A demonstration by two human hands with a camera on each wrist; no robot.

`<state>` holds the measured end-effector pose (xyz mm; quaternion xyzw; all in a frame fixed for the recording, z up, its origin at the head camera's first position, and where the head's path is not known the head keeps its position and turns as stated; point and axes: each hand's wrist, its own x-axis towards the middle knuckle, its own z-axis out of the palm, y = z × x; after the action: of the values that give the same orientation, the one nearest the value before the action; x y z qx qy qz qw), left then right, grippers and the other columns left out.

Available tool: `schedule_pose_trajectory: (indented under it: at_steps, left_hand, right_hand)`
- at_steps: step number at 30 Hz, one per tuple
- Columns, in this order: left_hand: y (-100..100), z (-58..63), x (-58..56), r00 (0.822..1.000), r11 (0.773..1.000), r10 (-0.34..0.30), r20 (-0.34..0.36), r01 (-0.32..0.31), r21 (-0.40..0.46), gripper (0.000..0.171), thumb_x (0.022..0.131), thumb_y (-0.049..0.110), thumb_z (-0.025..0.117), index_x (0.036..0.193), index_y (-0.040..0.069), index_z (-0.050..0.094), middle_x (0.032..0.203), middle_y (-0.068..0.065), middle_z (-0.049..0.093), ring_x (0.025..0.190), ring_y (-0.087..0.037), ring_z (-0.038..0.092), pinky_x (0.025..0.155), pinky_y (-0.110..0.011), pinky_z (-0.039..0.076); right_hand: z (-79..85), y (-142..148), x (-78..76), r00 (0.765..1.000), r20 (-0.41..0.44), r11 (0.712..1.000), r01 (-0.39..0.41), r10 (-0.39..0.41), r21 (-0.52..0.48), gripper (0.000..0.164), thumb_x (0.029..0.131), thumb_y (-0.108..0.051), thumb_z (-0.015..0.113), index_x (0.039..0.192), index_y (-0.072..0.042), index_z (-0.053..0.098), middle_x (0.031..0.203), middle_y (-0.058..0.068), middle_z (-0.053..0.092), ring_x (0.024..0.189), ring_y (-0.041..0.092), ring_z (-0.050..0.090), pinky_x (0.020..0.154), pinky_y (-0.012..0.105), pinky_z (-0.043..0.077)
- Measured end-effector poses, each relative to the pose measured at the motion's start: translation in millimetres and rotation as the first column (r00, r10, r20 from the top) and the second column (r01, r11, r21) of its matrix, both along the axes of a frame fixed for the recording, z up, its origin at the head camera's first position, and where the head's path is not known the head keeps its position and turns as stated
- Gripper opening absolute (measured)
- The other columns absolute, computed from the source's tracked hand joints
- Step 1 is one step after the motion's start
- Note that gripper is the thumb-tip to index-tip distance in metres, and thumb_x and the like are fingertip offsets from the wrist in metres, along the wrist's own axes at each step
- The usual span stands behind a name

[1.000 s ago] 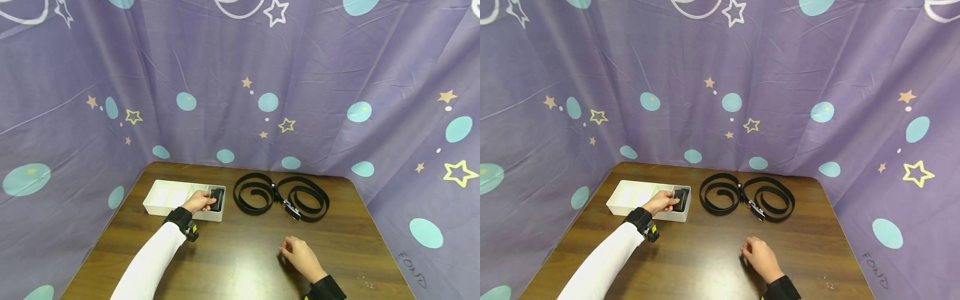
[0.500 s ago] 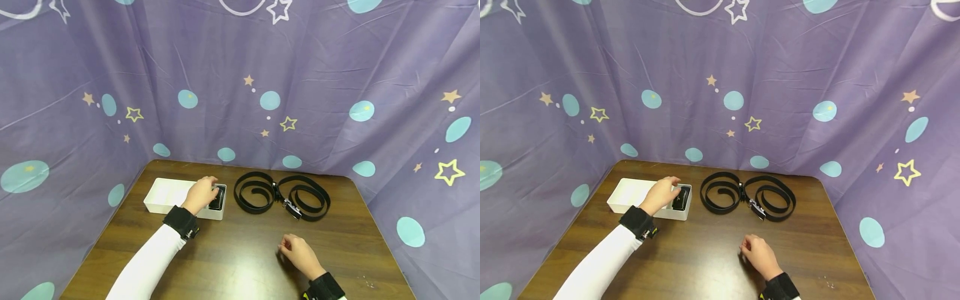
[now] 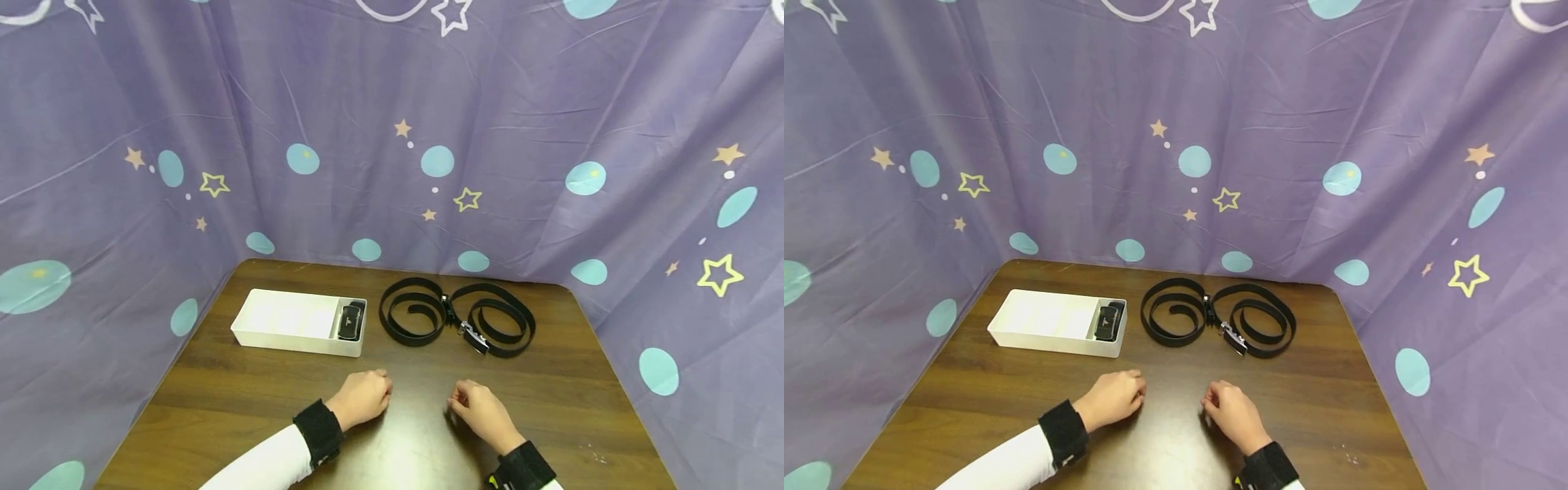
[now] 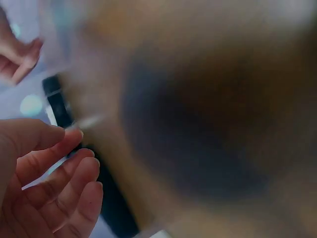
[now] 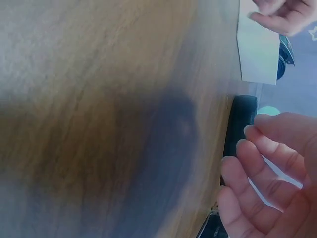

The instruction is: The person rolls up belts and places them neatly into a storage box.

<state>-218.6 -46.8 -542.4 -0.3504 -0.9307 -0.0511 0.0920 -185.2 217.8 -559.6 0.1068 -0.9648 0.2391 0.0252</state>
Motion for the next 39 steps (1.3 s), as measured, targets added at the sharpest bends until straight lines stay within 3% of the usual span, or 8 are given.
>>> schedule_pose_trajectory:
  at_steps: [7, 10, 14, 18, 23, 29, 35, 39]
  left_hand:
    - [-3, -8.9, 9.6, 0.999, 1.0, -0.016, 0.047, 0.016, 0.006, 0.012, 0.081, 0.02, 0.07, 0.07, 0.02, 0.064, 0.07, 0.009, 0.059, 0.061, -0.008, 0.06, 0.05, -0.027, 0.047]
    - [-3, -7.3, 8.8, 0.998, 1.0, -0.006, 0.069, 0.005, 0.016, 0.012, 0.082, 0.02, 0.069, 0.071, 0.021, 0.065, 0.07, 0.01, 0.06, 0.062, -0.007, 0.06, 0.051, -0.027, 0.047]
    - [-2, -9.4, 8.2, 0.995, 1.0, -0.013, 0.099, 0.011, 0.015, 0.012, 0.083, 0.02, 0.068, 0.072, 0.021, 0.065, 0.07, 0.011, 0.059, 0.061, -0.005, 0.058, 0.052, -0.025, 0.047]
    - [-2, -12.6, 9.3, 0.993, 1.0, -0.024, 0.115, 0.022, 0.012, 0.013, 0.084, 0.021, 0.068, 0.072, 0.022, 0.064, 0.068, 0.012, 0.058, 0.06, -0.003, 0.056, 0.052, -0.024, 0.046]
    - [-3, -13.7, 10.1, 0.991, 1.0, -0.017, 0.13, 0.015, 0.019, 0.016, 0.084, 0.021, 0.068, 0.07, 0.022, 0.062, 0.066, 0.012, 0.057, 0.058, -0.002, 0.054, 0.05, -0.023, 0.044]
    - [-5, -12.6, 10.0, 0.99, 0.999, -0.017, 0.137, 0.011, 0.04, 0.013, 0.084, 0.019, 0.067, 0.072, 0.022, 0.064, 0.068, 0.012, 0.06, 0.06, -0.003, 0.057, 0.051, -0.024, 0.046]
    - [-11, -10.2, 9.1, 0.988, 0.997, -0.01, 0.155, -0.003, 0.083, 0.013, 0.083, 0.018, 0.067, 0.071, 0.022, 0.064, 0.069, 0.012, 0.059, 0.06, -0.004, 0.057, 0.05, -0.024, 0.045]
    - [-18, -6.1, 3.5, 0.989, 0.993, 0.026, 0.146, -0.043, 0.114, 0.012, 0.082, 0.017, 0.068, 0.071, 0.021, 0.063, 0.069, 0.012, 0.059, 0.059, -0.003, 0.055, 0.05, -0.024, 0.044]
  right_hand:
    - [25.0, 3, -37.9, 0.94, 0.188, 0.946, -0.308, 0.286, 0.099, 0.013, 0.086, -0.018, 0.069, 0.077, -0.018, 0.059, 0.069, -0.012, 0.054, 0.06, 0.002, 0.045, 0.055, 0.024, 0.039]
    - [39.6, -4, -69.3, 0.934, 0.209, 0.936, -0.322, 0.29, 0.141, 0.009, 0.087, -0.017, 0.068, 0.081, -0.015, 0.062, 0.071, -0.008, 0.059, 0.062, 0.007, 0.05, 0.057, 0.028, 0.043]
    - [38.7, -25, -104.4, 0.977, -0.023, 0.952, -0.201, 0.212, 0.231, 0.023, 0.087, -0.024, 0.07, 0.104, -0.01, 0.065, 0.095, 0.005, 0.068, 0.083, 0.021, 0.064, 0.073, 0.039, 0.051]
    - [12.4, -46, -118.6, 0.948, -0.212, 0.929, -0.161, 0.24, 0.332, 0.062, 0.087, -0.033, 0.069, 0.138, -0.004, 0.049, 0.133, 0.018, 0.056, 0.123, 0.035, 0.054, 0.1, 0.048, 0.043]
    - [-20.6, -59, -112.6, 0.929, -0.236, 0.889, -0.164, 0.285, 0.427, 0.059, 0.089, -0.027, 0.067, 0.139, -0.006, 0.046, 0.127, 0.015, 0.06, 0.123, 0.033, 0.054, 0.107, 0.047, 0.038]
    - [-32.9, -66, -95.8, 0.858, -0.43, 0.874, -0.045, 0.282, 0.483, 0.025, 0.087, -0.011, 0.062, 0.111, -0.01, 0.059, 0.096, 0.005, 0.068, 0.088, 0.023, 0.064, 0.084, 0.037, 0.05]
    - [-30.3, -74, -52.4, 0.788, -0.512, 0.869, -0.058, 0.343, 0.492, 0.02, 0.078, -0.013, 0.069, 0.096, -0.01, 0.06, 0.081, 0.002, 0.068, 0.071, 0.019, 0.063, 0.064, 0.033, 0.048]
    - [-26.2, -82, -13.6, 0.788, -0.484, 0.868, -0.123, 0.38, 0.481, 0.027, 0.072, -0.015, 0.075, 0.094, -0.011, 0.06, 0.081, 0.0, 0.069, 0.067, 0.016, 0.063, 0.06, 0.029, 0.047]
